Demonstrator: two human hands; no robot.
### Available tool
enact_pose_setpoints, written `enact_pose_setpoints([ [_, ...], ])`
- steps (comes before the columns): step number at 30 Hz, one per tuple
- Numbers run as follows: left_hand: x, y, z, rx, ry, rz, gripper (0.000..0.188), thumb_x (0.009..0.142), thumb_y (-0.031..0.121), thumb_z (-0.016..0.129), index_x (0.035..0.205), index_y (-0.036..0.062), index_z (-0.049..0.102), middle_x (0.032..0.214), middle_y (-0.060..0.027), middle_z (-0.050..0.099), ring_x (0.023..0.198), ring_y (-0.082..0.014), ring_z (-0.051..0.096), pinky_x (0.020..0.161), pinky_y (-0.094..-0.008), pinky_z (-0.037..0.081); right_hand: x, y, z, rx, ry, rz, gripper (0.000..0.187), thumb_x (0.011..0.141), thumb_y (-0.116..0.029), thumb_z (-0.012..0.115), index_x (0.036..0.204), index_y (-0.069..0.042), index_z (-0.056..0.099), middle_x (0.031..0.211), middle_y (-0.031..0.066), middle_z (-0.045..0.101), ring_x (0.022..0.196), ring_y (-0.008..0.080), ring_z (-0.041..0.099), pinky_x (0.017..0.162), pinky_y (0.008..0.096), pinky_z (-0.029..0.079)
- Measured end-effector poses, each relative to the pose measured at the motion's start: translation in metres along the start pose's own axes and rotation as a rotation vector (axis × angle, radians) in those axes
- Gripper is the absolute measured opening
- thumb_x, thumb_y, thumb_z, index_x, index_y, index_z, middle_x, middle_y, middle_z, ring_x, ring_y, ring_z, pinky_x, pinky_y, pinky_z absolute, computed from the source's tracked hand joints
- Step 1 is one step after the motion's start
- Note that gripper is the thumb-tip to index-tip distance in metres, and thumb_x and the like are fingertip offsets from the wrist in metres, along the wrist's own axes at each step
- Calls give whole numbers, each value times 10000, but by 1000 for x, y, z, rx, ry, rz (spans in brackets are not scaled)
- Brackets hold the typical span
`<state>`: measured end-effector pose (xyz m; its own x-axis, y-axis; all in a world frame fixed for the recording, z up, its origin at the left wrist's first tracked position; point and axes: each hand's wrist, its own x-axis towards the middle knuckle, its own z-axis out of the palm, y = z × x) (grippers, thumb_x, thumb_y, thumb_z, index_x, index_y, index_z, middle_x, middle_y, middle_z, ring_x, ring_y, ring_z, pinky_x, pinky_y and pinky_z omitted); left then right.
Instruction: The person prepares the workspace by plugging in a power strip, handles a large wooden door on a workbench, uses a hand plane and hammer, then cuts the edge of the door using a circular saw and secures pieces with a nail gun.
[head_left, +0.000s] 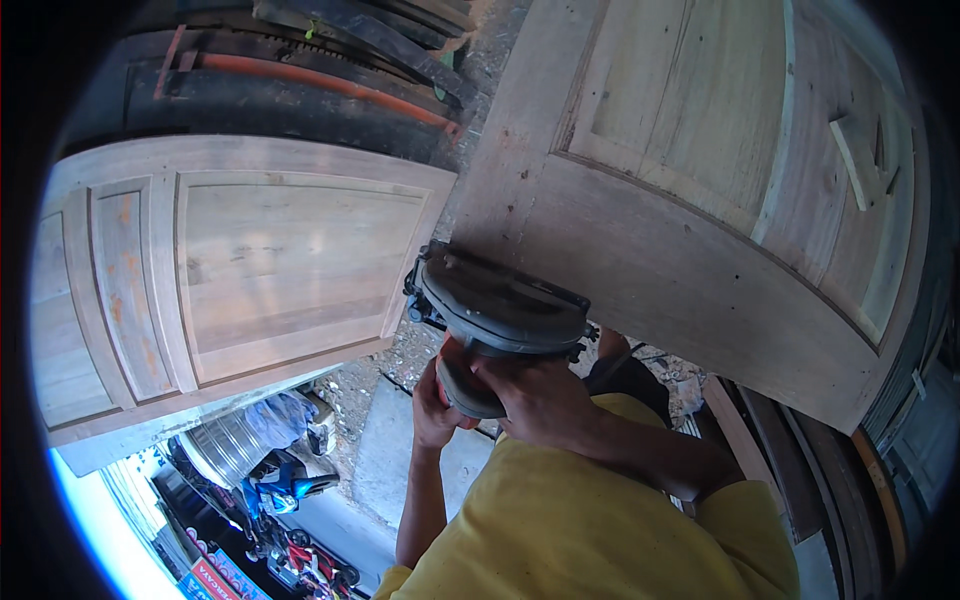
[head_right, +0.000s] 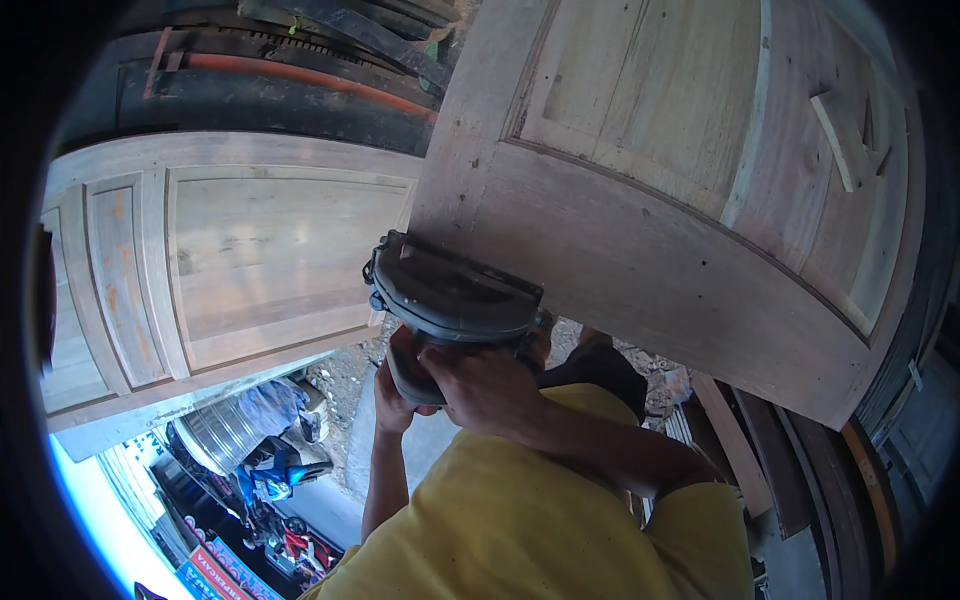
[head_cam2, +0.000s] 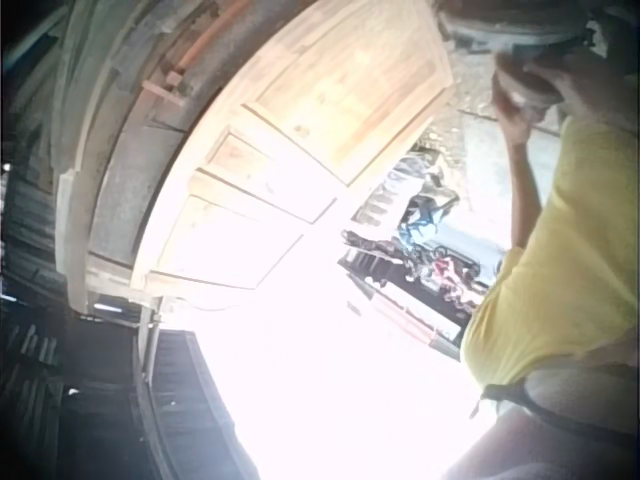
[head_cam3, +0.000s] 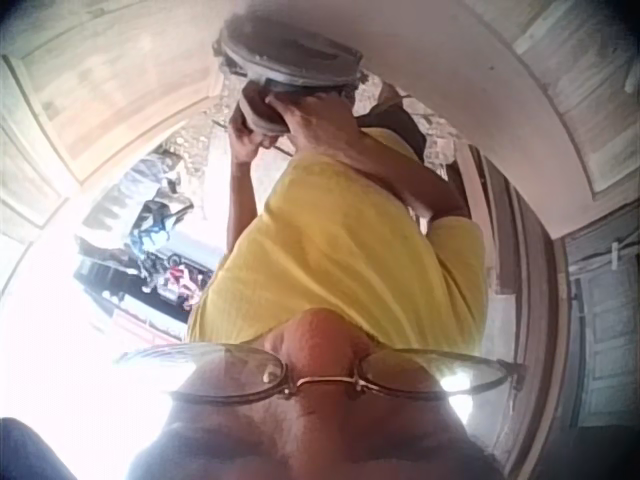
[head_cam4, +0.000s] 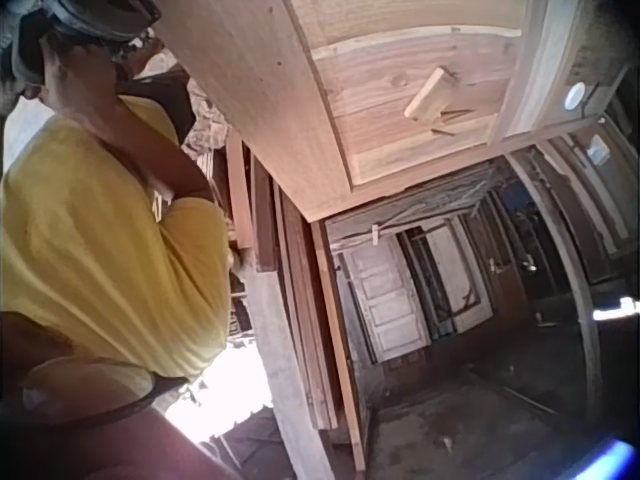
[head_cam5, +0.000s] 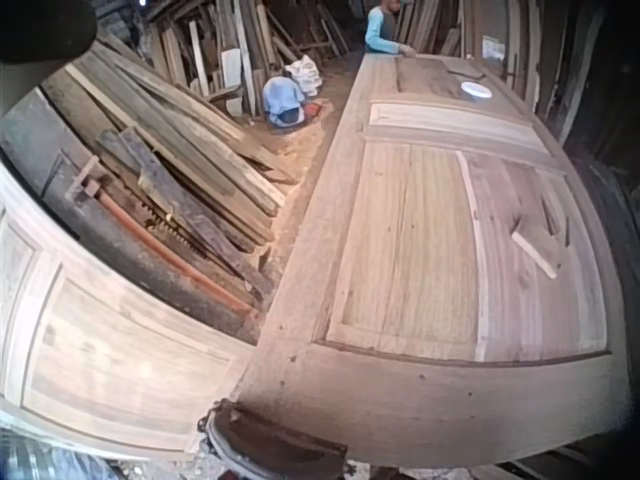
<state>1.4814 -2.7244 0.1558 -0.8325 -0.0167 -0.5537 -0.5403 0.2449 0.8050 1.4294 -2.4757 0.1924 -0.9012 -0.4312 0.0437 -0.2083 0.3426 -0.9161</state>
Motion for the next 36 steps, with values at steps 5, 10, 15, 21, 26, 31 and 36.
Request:
enact_pose_setpoints([
  [5, 4, -4, -10, 47, -1, -6, 1154, 612, 697, 939, 1422, -43, 579, 1227, -95, 731, 1125, -174, 681, 1018, -361, 522, 7, -1, 1, 7, 2, -1, 305, 810, -134, 787, 1050, -28, 632, 937, 154, 735, 802, 358, 757, 710, 480, 604],
  [10, 7, 8, -13, 61, 3, 30, 1141, 636, 693, 929, 1426, -50, 574, 1211, -86, 728, 1107, -172, 679, 1002, -354, 529, 16, 1, 8, 12, 41, -53, 348, 795, -151, 805, 1073, -27, 636, 924, 162, 739, 772, 370, 754, 687, 489, 597],
  [15, 12, -3, -37, 59, 51, 106, 1067, 668, 656, 923, 1393, -52, 587, 1151, -71, 725, 1070, -158, 661, 980, -333, 520, 38, -15, 11, -40, -121, 64, 497, 761, -157, 826, 1222, -62, 666, 966, 140, 751, 851, 357, 760, 805, 479, 592],
  [21, 29, 4, -68, 146, 84, 183, 832, 779, 625, 875, 1248, -20, 639, 1064, -85, 720, 990, -172, 647, 914, -356, 523, 73, -13, 46, 44, -26, -55, 361, 782, -145, 819, 1077, -40, 641, 788, 179, 717, 687, 395, 736, 615, 481, 594],
  [26, 24, -4, -93, 79, 57, 226, 848, 778, 583, 900, 1315, -12, 622, 1124, -77, 717, 1041, -174, 656, 971, -349, 511, 78, -37, 60, -10, -40, -66, 391, 757, -129, 829, 1089, -35, 645, 862, 174, 736, 729, 385, 748, 660, 484, 601],
  [31, -9, -26, -120, 94, 89, 229, 840, 774, 553, 917, 1312, -20, 620, 1129, -77, 712, 1040, -152, 644, 952, -332, 513, 69, -67, 81, -44, -92, -114, 471, 726, -129, 839, 1155, -27, 673, 918, 174, 754, 767, 376, 757, 701, 483, 606],
  [36, -35, -51, -124, -40, 143, 290, 659, 901, 430, 831, 1302, -45, 610, 1162, -92, 698, 1043, -158, 627, 942, -328, 503, 62, -85, 102, -109, -194, 22, 483, 748, -145, 829, 1198, -42, 689, 894, 184, 766, 795, 375, 763, 735, 485, 609],
])
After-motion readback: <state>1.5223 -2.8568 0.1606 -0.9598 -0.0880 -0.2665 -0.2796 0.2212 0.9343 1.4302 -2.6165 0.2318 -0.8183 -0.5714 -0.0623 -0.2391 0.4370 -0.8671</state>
